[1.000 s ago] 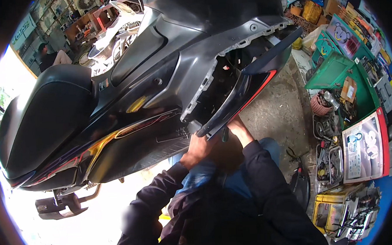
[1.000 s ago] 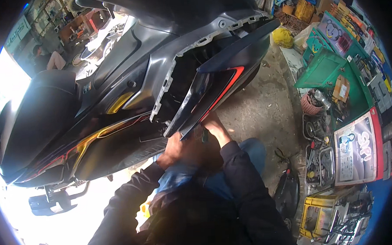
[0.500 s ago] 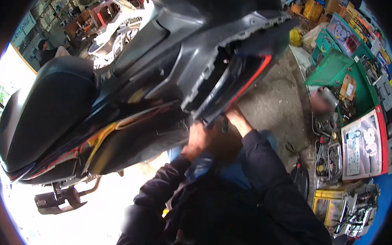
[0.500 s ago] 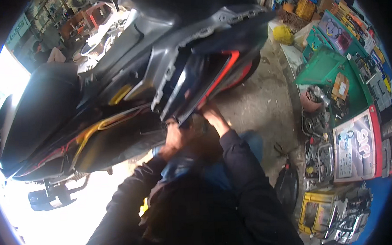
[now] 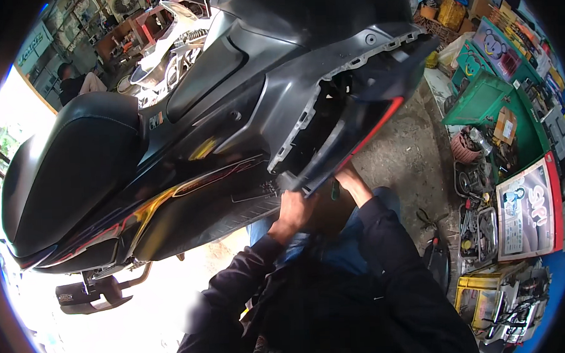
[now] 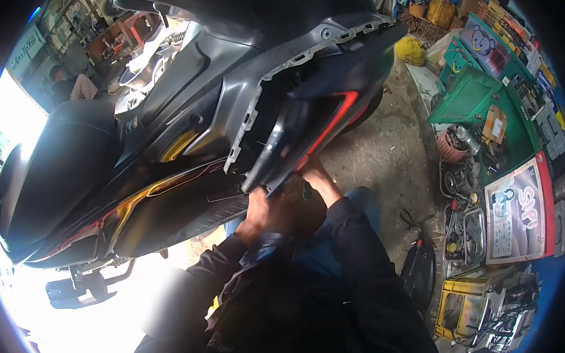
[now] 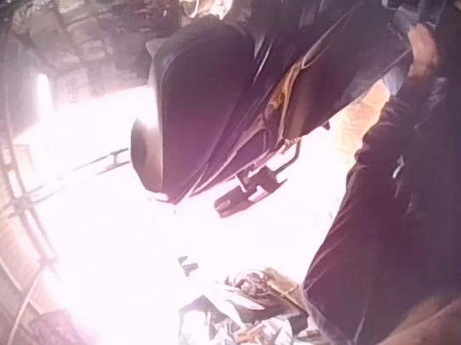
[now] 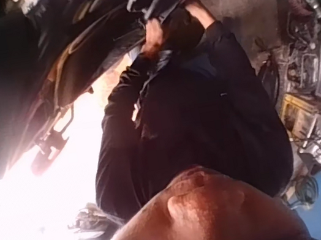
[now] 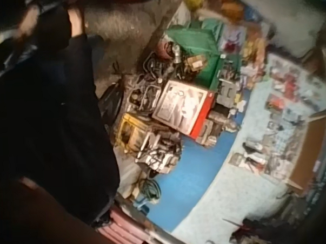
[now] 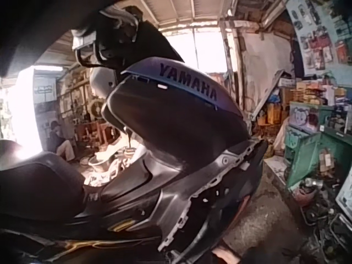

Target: The person removes and detaches components of a motorcycle fairing. They use their hands to pull and unclip plastic panels, reach inside the frame to disconnect wiring connectors, and use a screwdriver to loosen internal fasteners.

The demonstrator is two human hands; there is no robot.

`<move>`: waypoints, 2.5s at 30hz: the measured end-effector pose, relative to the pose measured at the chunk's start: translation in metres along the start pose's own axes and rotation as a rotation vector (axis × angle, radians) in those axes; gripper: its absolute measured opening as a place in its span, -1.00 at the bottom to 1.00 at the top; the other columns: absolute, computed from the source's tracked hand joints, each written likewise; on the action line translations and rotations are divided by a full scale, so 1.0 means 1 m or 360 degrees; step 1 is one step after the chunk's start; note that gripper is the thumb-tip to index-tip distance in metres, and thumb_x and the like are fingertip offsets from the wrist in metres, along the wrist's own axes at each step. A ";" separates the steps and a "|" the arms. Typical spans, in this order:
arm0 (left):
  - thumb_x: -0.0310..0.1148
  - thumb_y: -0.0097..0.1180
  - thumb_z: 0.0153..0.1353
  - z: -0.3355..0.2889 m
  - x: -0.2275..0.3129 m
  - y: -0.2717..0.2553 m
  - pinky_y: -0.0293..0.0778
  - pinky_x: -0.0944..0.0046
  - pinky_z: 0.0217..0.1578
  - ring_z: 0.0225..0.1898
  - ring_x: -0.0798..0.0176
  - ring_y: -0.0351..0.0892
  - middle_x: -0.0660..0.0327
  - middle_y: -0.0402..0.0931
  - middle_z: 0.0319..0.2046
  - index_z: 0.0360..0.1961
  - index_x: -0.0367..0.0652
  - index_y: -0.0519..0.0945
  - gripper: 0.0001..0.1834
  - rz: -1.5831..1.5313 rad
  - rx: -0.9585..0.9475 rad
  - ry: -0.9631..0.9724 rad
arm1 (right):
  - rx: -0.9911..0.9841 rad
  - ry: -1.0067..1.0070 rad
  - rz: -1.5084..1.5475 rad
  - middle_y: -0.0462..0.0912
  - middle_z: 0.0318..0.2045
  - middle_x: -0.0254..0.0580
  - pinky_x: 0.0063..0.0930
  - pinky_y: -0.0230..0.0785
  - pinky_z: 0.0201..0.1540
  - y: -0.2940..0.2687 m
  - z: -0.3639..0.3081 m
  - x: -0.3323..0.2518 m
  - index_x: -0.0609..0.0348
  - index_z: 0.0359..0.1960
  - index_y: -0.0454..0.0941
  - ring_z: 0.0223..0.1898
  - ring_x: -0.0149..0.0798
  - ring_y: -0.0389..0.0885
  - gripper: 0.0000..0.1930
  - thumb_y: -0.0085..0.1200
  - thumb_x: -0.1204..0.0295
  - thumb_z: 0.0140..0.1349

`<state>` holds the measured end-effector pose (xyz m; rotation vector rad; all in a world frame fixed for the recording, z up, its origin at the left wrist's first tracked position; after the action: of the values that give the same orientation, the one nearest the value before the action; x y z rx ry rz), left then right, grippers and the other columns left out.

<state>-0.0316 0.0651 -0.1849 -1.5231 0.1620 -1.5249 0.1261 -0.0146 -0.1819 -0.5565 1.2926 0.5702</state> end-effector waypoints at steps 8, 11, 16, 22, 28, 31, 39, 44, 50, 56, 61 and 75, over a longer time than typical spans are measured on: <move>-0.32 0.16 0.11 -0.001 0.009 -0.003 0.50 -0.03 -0.23 -0.22 -0.22 0.56 -0.13 0.58 -0.28 -0.10 -0.18 0.55 -0.68 -0.0199 -0.0013 0.0174 | -0.0038 0.0102 0.0009 0.57 -0.42 -0.31 -0.38 0.38 -0.24 -0.003 0.007 0.016 0.19 -0.39 0.55 -0.33 -0.38 0.50 -0.92 0.04 0.47 0.16; -0.34 0.15 0.12 0.003 0.017 -0.001 0.50 -0.04 -0.25 -0.23 -0.21 0.56 -0.12 0.57 -0.30 -0.13 -0.17 0.56 -0.72 -0.0193 -0.0047 0.0269 | -0.0116 0.0053 0.0110 0.58 -0.44 -0.29 -0.39 0.38 -0.30 -0.014 0.010 0.027 0.18 -0.39 0.56 -0.37 -0.38 0.51 -0.91 0.01 0.48 0.17; -0.33 0.14 0.16 0.000 0.008 -0.006 0.50 -0.05 -0.25 -0.24 -0.20 0.56 -0.10 0.57 -0.31 -0.10 -0.20 0.55 -0.71 -0.0220 -0.0113 0.0245 | -0.0126 0.0599 0.0292 0.58 -0.55 -0.39 -0.59 0.10 -0.69 -0.012 0.002 0.020 0.12 -0.32 0.62 -0.64 -0.55 0.37 -0.86 -0.01 0.49 0.19; -0.32 0.14 0.18 -0.005 0.030 -0.027 0.44 -0.03 -0.12 -0.15 -0.18 0.53 -0.07 0.56 -0.19 -0.02 -0.15 0.54 -0.66 -0.0169 -0.0100 0.0501 | 0.0097 0.0462 0.0395 0.60 -0.47 -0.37 -0.53 0.24 -0.54 -0.006 -0.002 -0.001 0.09 -0.34 0.63 -0.54 -0.49 0.42 -0.88 0.04 0.42 0.19; -0.36 0.09 0.16 -0.017 0.020 -0.020 0.40 0.03 -0.21 -0.21 -0.05 0.52 0.06 0.54 -0.27 -0.05 -0.07 0.54 -0.70 0.0096 -0.0223 0.0405 | -0.0163 0.0230 0.0132 0.60 -0.24 -0.25 -0.34 0.38 -0.21 -0.020 0.006 0.017 0.30 -0.19 0.52 -0.27 -0.34 0.48 -0.79 0.06 0.45 0.19; -0.38 0.07 0.16 -0.021 0.007 0.000 0.38 0.03 -0.27 -0.27 -0.03 0.50 0.10 0.50 -0.36 -0.06 -0.04 0.53 -0.71 0.0191 -0.0110 0.0526 | -0.0041 0.0377 0.0323 0.61 -0.20 -0.21 -0.32 0.40 -0.11 -0.046 0.007 0.019 0.25 -0.13 0.51 -0.18 -0.30 0.52 -0.76 -0.02 0.37 0.25; -0.38 0.04 0.19 -0.012 0.029 -0.012 0.39 0.12 -0.23 -0.23 0.03 0.50 0.10 0.52 -0.30 0.01 -0.11 0.51 -0.67 0.0481 -0.0294 0.0536 | 0.0298 0.0242 0.1399 0.63 -0.19 -0.23 -0.28 0.47 -0.05 -0.123 0.064 -0.038 0.15 -0.13 0.52 -0.17 -0.25 0.61 -0.65 -0.21 0.19 0.31; -0.27 -0.23 0.37 -0.014 0.019 -0.014 0.34 0.25 0.06 -0.02 0.18 0.46 0.11 0.51 -0.10 0.05 -0.19 0.45 -0.65 0.0376 -0.0858 -0.0032 | 0.0404 0.0236 0.1389 0.62 -0.14 -0.19 -0.31 0.45 -0.06 -0.105 0.064 -0.041 0.13 -0.11 0.52 -0.13 -0.25 0.59 -0.66 -0.17 0.19 0.28; -0.11 -0.21 0.36 -0.017 0.009 0.015 0.33 0.28 0.11 -0.02 0.20 0.46 0.11 0.51 -0.08 -0.03 -0.22 0.50 -0.57 -0.0580 -0.0521 -0.0427 | 0.0320 0.0302 0.1538 0.60 -0.21 -0.18 -0.28 0.47 -0.11 -0.166 0.075 -0.025 0.11 -0.15 0.49 -0.18 -0.23 0.58 -0.64 -0.20 0.11 0.31; -0.19 -0.10 0.29 -0.008 0.013 -0.007 0.36 0.17 0.05 -0.02 0.05 0.48 0.01 0.50 -0.04 0.06 -0.22 0.48 -0.58 -0.0135 -0.0539 -0.0112 | 0.0516 0.0203 0.1437 0.63 -0.30 -0.41 -0.59 0.26 -0.46 -0.149 0.096 -0.140 -0.08 -0.14 0.55 -0.40 -0.43 0.54 -0.42 -0.14 -0.29 0.19; -0.38 0.03 0.23 -0.010 0.004 -0.021 0.48 0.01 -0.09 -0.13 -0.06 0.58 0.00 0.59 -0.16 0.02 -0.17 0.55 -0.67 0.0405 -0.0385 0.1155 | 0.0593 0.0282 0.1072 0.60 -0.44 -0.47 -0.59 0.11 -0.59 -0.187 0.115 -0.118 -0.13 -0.25 0.56 -0.53 -0.50 0.46 -0.43 -0.08 -0.34 0.12; -0.39 0.07 0.20 0.021 0.072 -0.176 0.56 0.25 -0.27 -0.33 0.19 0.67 0.11 0.67 -0.33 -0.19 -0.20 0.67 -0.78 -0.0269 -0.1151 -0.0177 | 0.0371 0.0345 0.0778 0.47 -0.60 -0.53 -0.64 -0.03 -0.68 -0.186 0.133 -0.169 -0.11 -0.39 0.50 -0.71 -0.55 0.28 -0.50 0.04 -0.27 0.11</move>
<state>-0.0872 0.1242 -0.0117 -2.2264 0.5809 -1.5930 0.3158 -0.0768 0.0204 -0.1035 1.6916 0.7608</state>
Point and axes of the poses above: each hand's wrist, its own z-axis towards the middle knuckle, its own y-axis out of the palm, x = y × z, the point moved 4 cm from there along z, towards the middle knuckle
